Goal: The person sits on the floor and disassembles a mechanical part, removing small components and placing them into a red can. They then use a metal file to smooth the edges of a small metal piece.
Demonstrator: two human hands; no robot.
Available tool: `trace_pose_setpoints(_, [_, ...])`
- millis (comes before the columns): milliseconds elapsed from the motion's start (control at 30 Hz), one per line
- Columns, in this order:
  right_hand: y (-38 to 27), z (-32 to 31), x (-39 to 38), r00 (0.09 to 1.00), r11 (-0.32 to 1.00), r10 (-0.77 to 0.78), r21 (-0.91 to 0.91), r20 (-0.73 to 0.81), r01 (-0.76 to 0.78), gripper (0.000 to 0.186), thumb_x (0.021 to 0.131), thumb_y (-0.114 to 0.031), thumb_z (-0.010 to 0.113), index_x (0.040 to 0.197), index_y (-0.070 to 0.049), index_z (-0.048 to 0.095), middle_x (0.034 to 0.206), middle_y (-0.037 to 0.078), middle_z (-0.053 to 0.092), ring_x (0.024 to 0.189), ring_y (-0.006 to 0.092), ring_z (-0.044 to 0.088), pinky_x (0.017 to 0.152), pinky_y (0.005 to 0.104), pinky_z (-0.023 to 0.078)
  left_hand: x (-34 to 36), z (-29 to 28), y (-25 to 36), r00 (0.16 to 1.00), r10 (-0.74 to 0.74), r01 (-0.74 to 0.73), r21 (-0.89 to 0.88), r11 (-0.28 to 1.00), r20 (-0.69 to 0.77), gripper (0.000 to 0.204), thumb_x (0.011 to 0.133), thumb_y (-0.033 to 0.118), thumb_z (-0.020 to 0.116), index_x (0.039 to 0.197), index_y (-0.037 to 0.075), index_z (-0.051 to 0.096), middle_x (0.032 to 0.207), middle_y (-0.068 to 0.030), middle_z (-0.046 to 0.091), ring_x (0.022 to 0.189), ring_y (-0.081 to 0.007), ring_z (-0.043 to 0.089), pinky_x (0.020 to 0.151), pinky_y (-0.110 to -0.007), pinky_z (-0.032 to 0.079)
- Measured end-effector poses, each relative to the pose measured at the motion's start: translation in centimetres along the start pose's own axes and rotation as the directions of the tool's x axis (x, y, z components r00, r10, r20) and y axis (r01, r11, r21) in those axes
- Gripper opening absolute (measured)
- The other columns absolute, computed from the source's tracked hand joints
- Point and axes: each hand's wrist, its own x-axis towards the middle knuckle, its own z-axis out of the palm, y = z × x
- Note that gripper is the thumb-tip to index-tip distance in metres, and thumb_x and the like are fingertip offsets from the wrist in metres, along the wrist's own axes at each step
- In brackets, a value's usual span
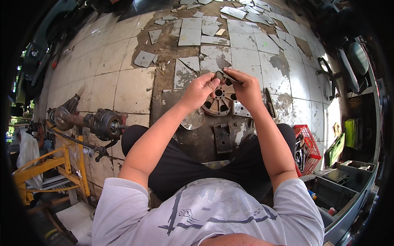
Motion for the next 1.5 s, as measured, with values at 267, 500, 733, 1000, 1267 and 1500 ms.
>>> trace_pose_setpoints(267, [0.8, -0.1, 0.5, 0.999, 0.999, 0.023, 0.047, 0.035, -0.025, 0.057, 0.082, 0.020, 0.056, 0.128, -0.006, 0.077, 0.129, 0.015, 0.077, 0.118, 0.0321, 0.075, 0.099, 0.0367, 0.059, 0.1, -0.1, 0.4, 1.000, 0.003, -0.005, 0.049, 0.999, 0.031, 0.031, 0.113, 0.031, 0.059, 0.125, 0.003, 0.069, 0.100, 0.0014, 0.068, 0.077, -0.0081, 0.059, 0.075, -0.027, 0.050])
trace_pose_setpoints(500, [1.0, 0.2, 0.1, 0.996, 0.997, 0.050, 0.052, 0.078, -0.054, 0.051, 0.084, 0.018, 0.060, 0.127, -0.005, 0.077, 0.127, 0.016, 0.077, 0.115, 0.0338, 0.075, 0.098, 0.0376, 0.059, -0.1, 0.0, -0.3, 1.000, -0.015, 0.015, 0.029, 0.999, 0.000, 0.031, 0.112, 0.026, 0.062, 0.131, 0.003, 0.065, 0.101, 0.0012, 0.066, 0.080, -0.0079, 0.061, 0.076, -0.027, 0.051])
trace_pose_setpoints(733, [-0.6, 0.0, 0.3, 0.998, 0.999, -0.012, 0.032, 0.067, 0.010, 0.055, 0.082, 0.019, 0.058, 0.128, -0.005, 0.076, 0.128, 0.016, 0.076, 0.117, 0.0347, 0.075, 0.100, 0.0396, 0.059, 0.2, 0.0, -0.2, 0.998, 0.014, -0.018, -0.060, 0.998, -0.066, 0.035, 0.110, 0.032, 0.065, 0.127, 0.001, 0.065, 0.097, -0.0020, 0.070, 0.077, -0.0085, 0.063, 0.075, -0.028, 0.053])
trace_pose_setpoints(1000, [-0.6, 0.0, 0.3, 0.995, 1.000, -0.005, 0.020, 0.100, 0.003, 0.057, 0.080, 0.020, 0.054, 0.127, -0.003, 0.076, 0.131, 0.018, 0.075, 0.119, 0.0359, 0.074, 0.100, 0.0395, 0.059, 0.4, -0.1, -0.7, 0.998, 0.022, -0.021, 0.010, 1.000, -0.060, 0.041, 0.111, 0.041, 0.062, 0.122, 0.002, 0.068, 0.105, -0.0022, 0.070, 0.086, -0.0110, 0.066, 0.080, -0.029, 0.053])
trace_pose_setpoints(1267, [-0.2, -0.2, 0.5, 0.997, 0.997, -0.081, 0.011, 0.014, 0.081, 0.049, 0.085, 0.017, 0.060, 0.127, -0.003, 0.076, 0.132, 0.016, 0.075, 0.118, 0.0350, 0.074, 0.098, 0.0378, 0.059, 0.6, -0.2, -0.7, 0.986, 0.140, -0.137, 0.038, 0.990, -0.088, 0.025, 0.112, 0.020, 0.061, 0.126, 0.001, 0.066, 0.109, -0.0028, 0.062, 0.089, -0.0132, 0.064, 0.085, -0.032, 0.052])
trace_pose_setpoints(1500, [-1.0, -0.1, 0.4, 0.996, 0.996, -0.088, 0.020, 0.009, 0.088, 0.050, 0.085, 0.018, 0.059, 0.128, -0.003, 0.075, 0.135, 0.016, 0.074, 0.123, 0.0340, 0.072, 0.103, 0.0376, 0.057, 0.1, -0.1, 0.1, 0.999, 0.016, -0.015, 0.020, 1.000, -0.047, 0.028, 0.116, 0.023, 0.053, 0.135, 0.004, 0.061, 0.105, -0.0005, 0.068, 0.084, -0.0102, 0.062, 0.085, -0.030, 0.054])
